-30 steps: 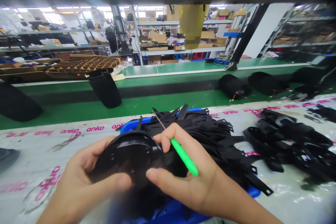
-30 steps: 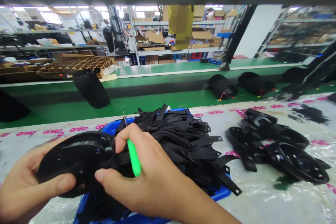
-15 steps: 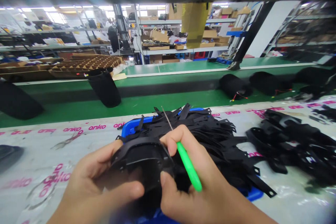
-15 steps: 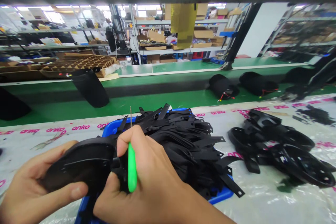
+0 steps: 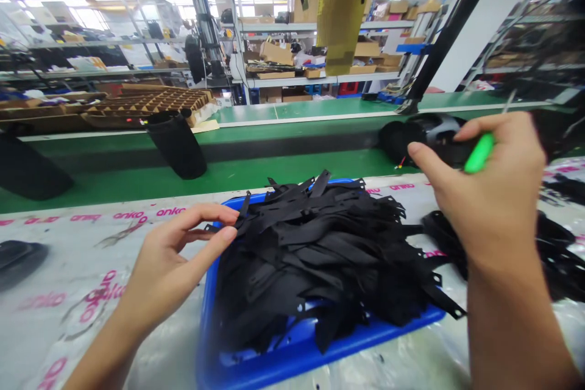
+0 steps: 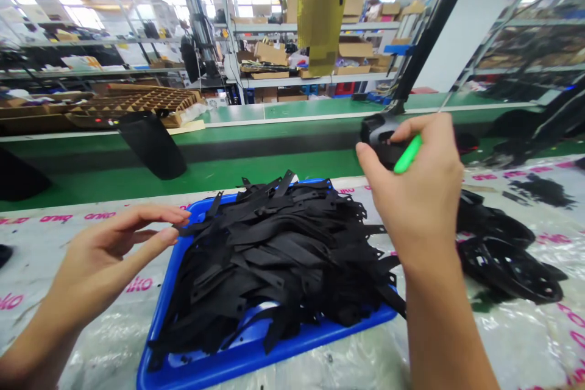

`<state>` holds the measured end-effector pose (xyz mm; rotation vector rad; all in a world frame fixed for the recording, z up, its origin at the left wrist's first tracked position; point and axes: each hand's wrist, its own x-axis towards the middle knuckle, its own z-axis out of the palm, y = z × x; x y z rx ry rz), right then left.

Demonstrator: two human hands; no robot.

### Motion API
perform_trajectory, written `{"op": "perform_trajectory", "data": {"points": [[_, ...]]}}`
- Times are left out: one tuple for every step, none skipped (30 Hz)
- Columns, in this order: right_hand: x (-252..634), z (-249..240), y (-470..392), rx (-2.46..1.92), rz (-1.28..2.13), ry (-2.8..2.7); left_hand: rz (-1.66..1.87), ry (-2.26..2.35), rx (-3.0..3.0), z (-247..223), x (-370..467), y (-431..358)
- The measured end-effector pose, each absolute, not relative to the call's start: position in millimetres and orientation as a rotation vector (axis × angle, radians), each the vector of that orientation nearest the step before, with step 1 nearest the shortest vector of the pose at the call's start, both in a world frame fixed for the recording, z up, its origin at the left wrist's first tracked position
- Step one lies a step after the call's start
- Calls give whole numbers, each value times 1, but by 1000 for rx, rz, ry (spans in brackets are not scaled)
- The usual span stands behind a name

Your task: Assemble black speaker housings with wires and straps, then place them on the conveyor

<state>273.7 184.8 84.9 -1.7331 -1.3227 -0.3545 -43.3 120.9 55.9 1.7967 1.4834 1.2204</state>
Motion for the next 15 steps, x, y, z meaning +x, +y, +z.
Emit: {"op": "perform_trajectory", "data": {"points": [[282,83,188,-1922,-333,-1360,1167,1458,1876,55,-43,121],[288,81,191,-2071,-270,-1397,1098,1416,1979,53,-42,121],[294,78,193,-2165,-197,-1427,1026,1370,2088,52,-42,121],[299,74,195,-2226,-129,-1454,960,1330,2195,51,-42,121],[303,71,196,-2287,-72,-1475,906,1306,2290,49,-42,120],[305,69,198,-2338,-36,-1481,864,1298,2368,47,-41,119],[307,68,198,-2369,-20,-1475,828,1299,2424,45,-41,118],[307,68,198,-2379,-20,-1464,800,1305,2454,43,-41,117],[306,69,198,-2368,-31,-1448,771,1306,2477,40,-40,117],[305,70,197,-2335,-48,-1436,743,1302,2493,38,-39,116],[302,72,196,-2279,-64,-1432,725,1294,2510,35,-38,116],[298,74,195,-2198,-72,-1438,724,1282,2534,33,-36,116],[293,76,193,-2095,-69,-1449,740,1265,2564,32,-33,117],[286,78,190,-1980,-62,-1461,774,1247,2598,32,-29,118],[279,80,187,-1859,-60,-1475,816,1229,2633,32,-26,119]]}}
